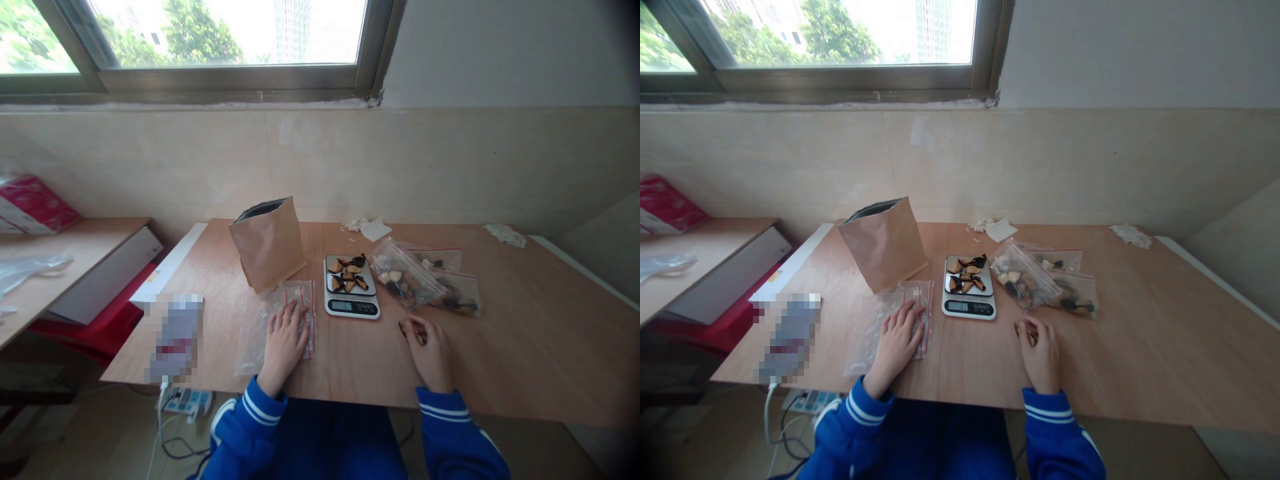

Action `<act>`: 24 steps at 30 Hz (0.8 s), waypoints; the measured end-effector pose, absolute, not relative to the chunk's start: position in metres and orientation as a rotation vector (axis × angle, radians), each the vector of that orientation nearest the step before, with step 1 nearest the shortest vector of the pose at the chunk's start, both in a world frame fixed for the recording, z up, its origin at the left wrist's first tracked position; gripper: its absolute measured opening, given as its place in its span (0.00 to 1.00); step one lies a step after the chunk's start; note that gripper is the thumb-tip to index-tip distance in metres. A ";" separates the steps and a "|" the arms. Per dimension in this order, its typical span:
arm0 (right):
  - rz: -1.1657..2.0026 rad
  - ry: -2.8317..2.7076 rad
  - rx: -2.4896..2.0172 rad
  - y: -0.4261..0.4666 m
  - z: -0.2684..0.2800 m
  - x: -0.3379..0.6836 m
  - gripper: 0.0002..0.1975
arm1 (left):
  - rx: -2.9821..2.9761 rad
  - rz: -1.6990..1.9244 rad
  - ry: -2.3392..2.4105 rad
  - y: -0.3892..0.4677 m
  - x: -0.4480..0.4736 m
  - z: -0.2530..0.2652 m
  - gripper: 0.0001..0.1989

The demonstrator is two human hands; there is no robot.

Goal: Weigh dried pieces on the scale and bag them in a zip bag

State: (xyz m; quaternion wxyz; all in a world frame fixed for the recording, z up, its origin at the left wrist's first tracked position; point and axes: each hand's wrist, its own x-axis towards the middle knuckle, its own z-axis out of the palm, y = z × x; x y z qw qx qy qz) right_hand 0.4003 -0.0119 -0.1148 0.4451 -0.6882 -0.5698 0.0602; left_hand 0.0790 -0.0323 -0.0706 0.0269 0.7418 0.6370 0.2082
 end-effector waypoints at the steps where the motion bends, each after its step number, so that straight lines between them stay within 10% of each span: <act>1: 0.141 -1.397 -1.719 -0.013 -0.115 0.400 0.28 | 2.285 0.647 1.966 -0.032 0.079 -0.071 0.19; 10: 0.092 -1.470 -1.711 -0.029 -0.118 0.398 0.27 | 2.074 0.610 1.853 -0.028 0.076 -0.039 0.13; 24: -0.085 -1.673 -1.716 -0.033 -0.121 0.398 0.16 | 1.710 1.857 2.191 0.071 0.061 0.069 0.22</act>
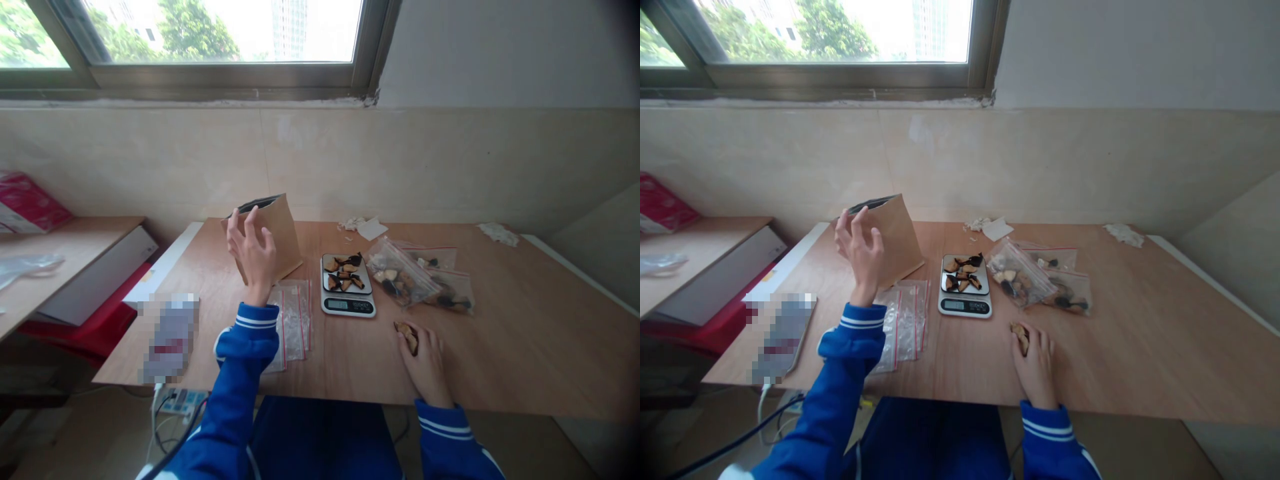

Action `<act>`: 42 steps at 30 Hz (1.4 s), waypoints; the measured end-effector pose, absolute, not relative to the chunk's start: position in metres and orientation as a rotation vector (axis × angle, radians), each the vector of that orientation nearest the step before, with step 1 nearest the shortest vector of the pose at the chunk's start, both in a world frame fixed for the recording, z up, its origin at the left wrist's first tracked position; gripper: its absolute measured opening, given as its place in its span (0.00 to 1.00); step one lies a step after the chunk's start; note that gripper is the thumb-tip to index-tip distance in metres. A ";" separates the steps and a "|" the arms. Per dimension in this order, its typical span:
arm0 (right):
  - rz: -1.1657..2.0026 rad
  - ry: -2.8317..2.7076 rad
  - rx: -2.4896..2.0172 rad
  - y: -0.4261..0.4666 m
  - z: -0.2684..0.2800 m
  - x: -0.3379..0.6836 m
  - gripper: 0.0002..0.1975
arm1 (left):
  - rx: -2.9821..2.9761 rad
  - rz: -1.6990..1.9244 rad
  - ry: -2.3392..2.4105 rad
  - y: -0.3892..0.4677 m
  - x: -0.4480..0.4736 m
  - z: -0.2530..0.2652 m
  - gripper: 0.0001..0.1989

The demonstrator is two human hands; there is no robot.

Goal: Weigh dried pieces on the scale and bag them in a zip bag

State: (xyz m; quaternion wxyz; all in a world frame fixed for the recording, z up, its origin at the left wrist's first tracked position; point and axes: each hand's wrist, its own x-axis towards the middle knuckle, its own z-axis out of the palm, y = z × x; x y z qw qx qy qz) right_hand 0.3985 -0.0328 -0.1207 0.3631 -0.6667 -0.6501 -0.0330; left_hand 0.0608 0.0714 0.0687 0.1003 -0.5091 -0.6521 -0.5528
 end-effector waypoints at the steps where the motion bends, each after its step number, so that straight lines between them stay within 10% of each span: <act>1: -0.081 -1.670 -1.717 -0.033 -0.121 0.398 0.16 | -1.484 -1.619 -1.949 0.077 0.061 0.069 0.23; 20: 0.236 -1.476 -1.665 -0.032 -0.119 0.393 0.19 | -1.466 -1.754 -1.836 0.041 0.048 0.072 0.11; 32: 0.281 -1.819 -0.829 -0.019 0.070 0.249 0.16 | -2.081 -1.796 -2.075 -0.041 0.072 0.067 0.10; 42: 0.257 -2.113 -0.659 -0.010 0.066 0.227 0.18 | -1.807 -1.911 -2.110 -0.051 0.071 0.055 0.09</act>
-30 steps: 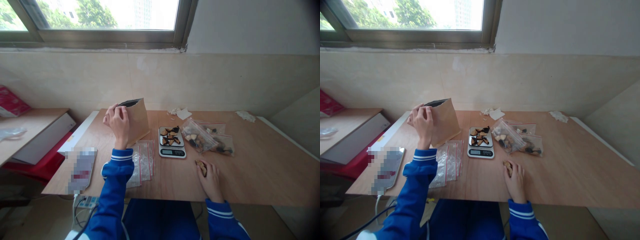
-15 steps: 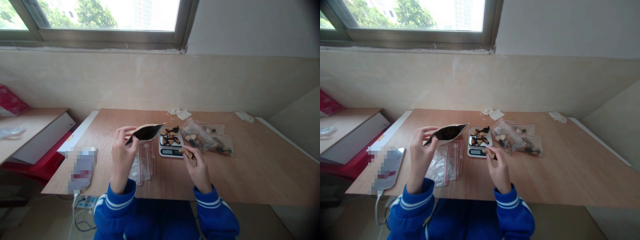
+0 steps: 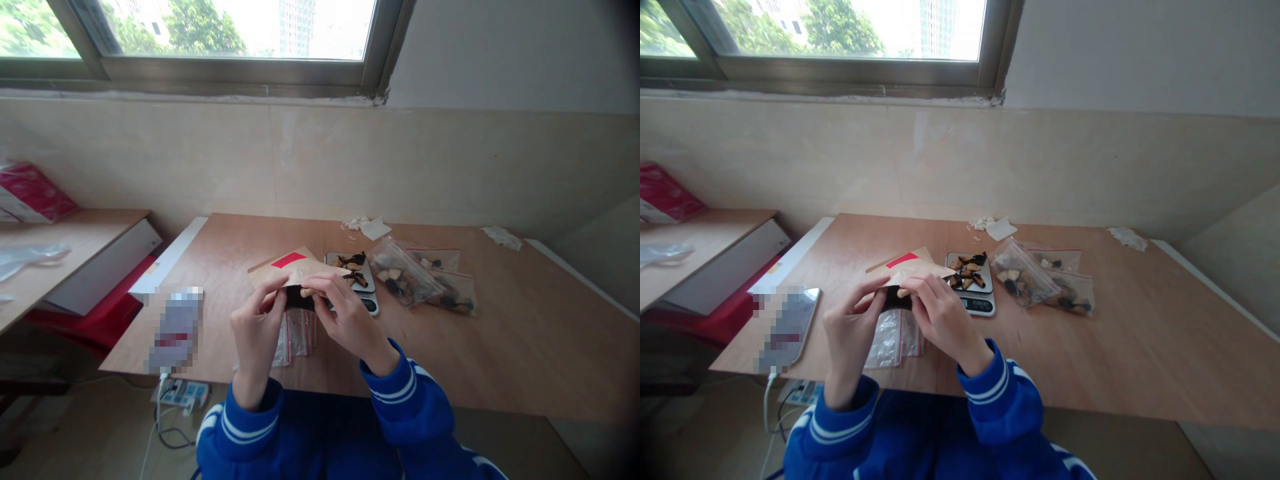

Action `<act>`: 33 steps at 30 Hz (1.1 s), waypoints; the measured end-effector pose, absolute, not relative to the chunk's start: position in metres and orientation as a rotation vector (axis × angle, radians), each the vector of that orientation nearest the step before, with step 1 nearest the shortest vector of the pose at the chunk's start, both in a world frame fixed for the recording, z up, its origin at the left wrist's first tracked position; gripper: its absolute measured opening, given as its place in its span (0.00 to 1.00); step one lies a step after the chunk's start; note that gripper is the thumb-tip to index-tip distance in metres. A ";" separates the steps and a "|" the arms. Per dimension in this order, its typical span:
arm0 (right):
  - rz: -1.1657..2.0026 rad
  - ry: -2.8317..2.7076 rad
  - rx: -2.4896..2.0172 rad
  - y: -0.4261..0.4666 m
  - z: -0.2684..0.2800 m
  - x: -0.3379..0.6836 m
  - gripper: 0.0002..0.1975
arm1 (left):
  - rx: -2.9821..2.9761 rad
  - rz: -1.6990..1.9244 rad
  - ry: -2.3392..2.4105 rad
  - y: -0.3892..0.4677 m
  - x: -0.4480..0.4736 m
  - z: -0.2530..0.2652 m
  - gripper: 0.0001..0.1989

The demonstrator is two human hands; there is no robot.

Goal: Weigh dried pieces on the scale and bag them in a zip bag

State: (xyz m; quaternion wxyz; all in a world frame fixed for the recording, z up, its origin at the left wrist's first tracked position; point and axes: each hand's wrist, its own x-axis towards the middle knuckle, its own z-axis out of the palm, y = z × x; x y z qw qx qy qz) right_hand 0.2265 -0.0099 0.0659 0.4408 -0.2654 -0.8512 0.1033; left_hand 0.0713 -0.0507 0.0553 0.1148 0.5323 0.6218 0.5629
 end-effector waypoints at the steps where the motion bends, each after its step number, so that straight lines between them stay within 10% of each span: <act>1: 0.265 -2.092 -0.661 -0.012 0.064 0.228 0.18 | 1.549 1.669 1.816 -0.051 0.072 0.055 0.09; 18: 0.247 -1.450 -1.622 0.023 -0.092 0.378 0.17 | 1.450 1.714 1.791 -0.052 0.063 0.058 0.08; 27: 0.249 -1.668 -1.153 -0.013 0.006 0.305 0.07 | 1.557 1.624 1.743 -0.052 0.066 0.052 0.06; 33: 0.564 -2.220 -0.730 -0.034 0.056 0.236 0.22 | 1.610 1.605 1.720 -0.054 0.070 0.049 0.06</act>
